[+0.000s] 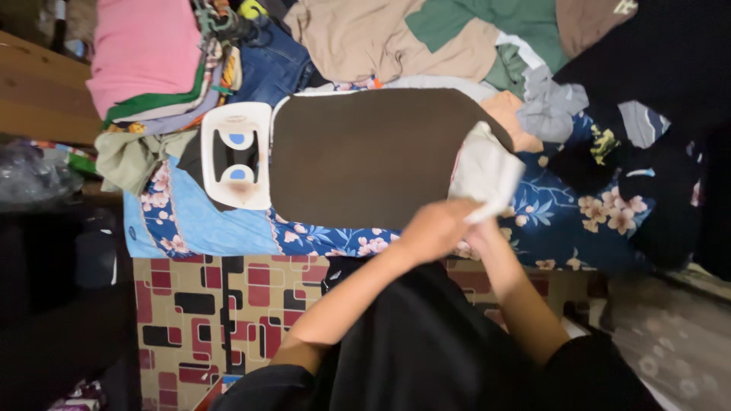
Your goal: The person folds two shirts on an ironing board and places them one by one into a wooden closet.
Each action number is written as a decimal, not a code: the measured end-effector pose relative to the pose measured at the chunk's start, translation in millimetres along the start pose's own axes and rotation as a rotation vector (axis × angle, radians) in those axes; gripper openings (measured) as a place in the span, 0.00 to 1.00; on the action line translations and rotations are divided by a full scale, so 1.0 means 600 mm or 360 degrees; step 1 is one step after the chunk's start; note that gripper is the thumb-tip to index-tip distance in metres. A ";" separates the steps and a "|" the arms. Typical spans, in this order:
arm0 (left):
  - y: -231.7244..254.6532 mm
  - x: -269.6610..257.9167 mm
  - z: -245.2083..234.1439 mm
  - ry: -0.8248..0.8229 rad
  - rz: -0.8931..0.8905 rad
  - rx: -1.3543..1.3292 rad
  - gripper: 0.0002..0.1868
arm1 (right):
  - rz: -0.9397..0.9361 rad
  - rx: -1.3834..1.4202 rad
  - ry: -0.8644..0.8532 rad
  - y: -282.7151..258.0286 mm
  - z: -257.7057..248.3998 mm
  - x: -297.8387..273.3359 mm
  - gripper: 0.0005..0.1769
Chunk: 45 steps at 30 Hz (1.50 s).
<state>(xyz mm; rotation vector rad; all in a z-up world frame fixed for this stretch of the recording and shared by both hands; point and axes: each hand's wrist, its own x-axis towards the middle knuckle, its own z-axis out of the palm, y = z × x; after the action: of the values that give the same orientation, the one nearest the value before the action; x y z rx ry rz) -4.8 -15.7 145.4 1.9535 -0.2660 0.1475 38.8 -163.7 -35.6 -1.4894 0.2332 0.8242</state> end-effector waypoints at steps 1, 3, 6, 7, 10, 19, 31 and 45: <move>0.028 -0.005 -0.007 -0.0069 0.0114 0.0100 0.21 | 0.0003 0.0052 -0.0028 -0.009 0.006 -0.006 0.33; 0.078 -0.025 -0.027 -0.0181 0.0267 0.0254 0.22 | 0.0021 0.0161 -0.0079 -0.015 0.030 -0.027 0.33; 0.133 -0.067 -0.061 -0.0261 0.0564 0.0616 0.20 | 0.0057 0.0291 -0.0174 -0.017 0.070 -0.060 0.34; 0.146 -0.087 -0.073 -0.0236 0.0714 0.0826 0.17 | 0.0070 0.0330 -0.0210 -0.016 0.086 -0.073 0.34; 0.160 -0.158 -0.111 -0.0244 0.0842 0.1041 0.16 | 0.0107 0.0410 -0.0356 -0.010 0.151 -0.098 0.34; 0.166 -0.444 -0.258 0.0033 0.0255 0.0791 0.16 | 0.0258 0.0568 -0.0868 0.039 0.444 -0.167 0.35; 0.049 -0.889 -0.423 0.2526 -0.1041 -0.0205 0.20 | 0.0772 0.0301 -0.1532 0.170 0.833 -0.294 0.37; -0.070 -1.169 -0.652 0.3047 -0.0820 -0.0645 0.19 | 0.1178 -0.0169 -0.1881 0.280 1.252 -0.315 0.39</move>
<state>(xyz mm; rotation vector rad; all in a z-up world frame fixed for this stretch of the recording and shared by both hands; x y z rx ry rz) -664.1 442.3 100.3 0.7590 1.3075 1.3271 -456.3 451.3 36.6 -0.7631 -0.1785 2.1821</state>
